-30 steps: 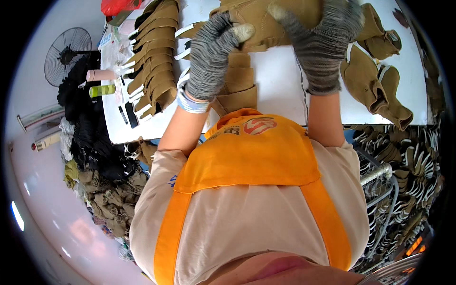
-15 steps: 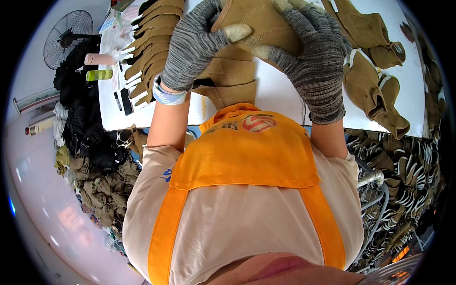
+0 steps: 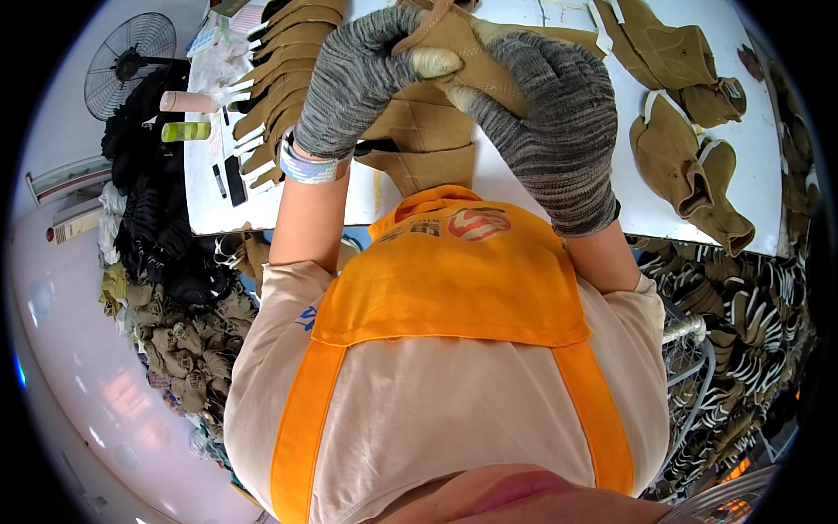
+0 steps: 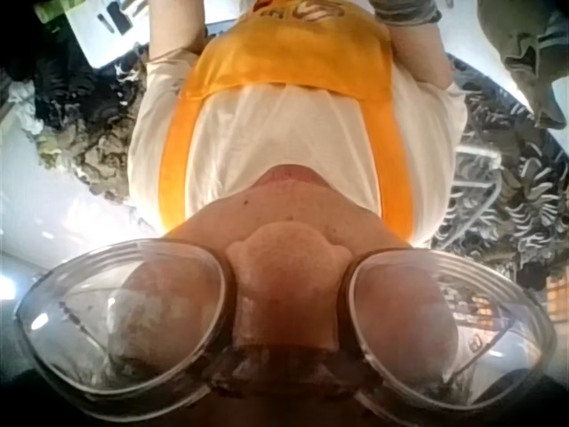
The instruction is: The person organizes stacks of brown boot upper components on a white table, picking up individual pieces to align them before gathering the stacks and placing them into a nearby storage bin.
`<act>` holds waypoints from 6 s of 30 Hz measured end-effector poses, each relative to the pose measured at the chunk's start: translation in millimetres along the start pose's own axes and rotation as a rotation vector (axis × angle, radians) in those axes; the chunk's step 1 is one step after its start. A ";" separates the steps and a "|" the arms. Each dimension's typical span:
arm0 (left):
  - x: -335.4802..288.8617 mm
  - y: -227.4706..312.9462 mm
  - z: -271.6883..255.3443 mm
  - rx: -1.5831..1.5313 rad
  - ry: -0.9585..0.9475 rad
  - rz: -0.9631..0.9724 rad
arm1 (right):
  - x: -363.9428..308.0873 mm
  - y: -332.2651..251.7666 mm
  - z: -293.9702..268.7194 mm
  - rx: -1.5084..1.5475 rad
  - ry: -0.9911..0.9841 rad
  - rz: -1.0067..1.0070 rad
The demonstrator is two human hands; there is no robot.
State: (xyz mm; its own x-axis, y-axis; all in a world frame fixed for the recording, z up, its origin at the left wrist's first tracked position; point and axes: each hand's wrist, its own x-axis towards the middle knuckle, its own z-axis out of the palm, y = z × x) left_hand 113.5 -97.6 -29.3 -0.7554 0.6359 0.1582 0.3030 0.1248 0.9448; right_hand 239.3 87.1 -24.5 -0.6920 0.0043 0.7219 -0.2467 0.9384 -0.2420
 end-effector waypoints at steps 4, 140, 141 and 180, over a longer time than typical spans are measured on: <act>-2.2 0.9 -4.9 0.100 -0.036 0.039 | -5.8 -4.9 1.5 0.085 0.067 0.037; 109.8 -215.2 -69.7 1.169 -0.052 0.000 | 46.4 165.5 303.1 1.354 -0.644 0.957; 111.6 -214.0 -68.7 1.152 -0.086 -0.066 | 42.7 169.0 306.3 1.320 -0.609 0.946; 169.1 -271.3 -47.7 1.179 -0.268 -0.070 | -25.2 199.7 310.5 0.444 -0.776 0.978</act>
State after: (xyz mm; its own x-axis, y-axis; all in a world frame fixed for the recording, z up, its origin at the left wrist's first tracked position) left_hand -124.2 -60.2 -245.2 -0.6891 0.7203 -0.0792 0.7152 0.6936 0.0855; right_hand -3.3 167.0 -292.3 -0.8794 0.2730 -0.3900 0.4756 0.4682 -0.7447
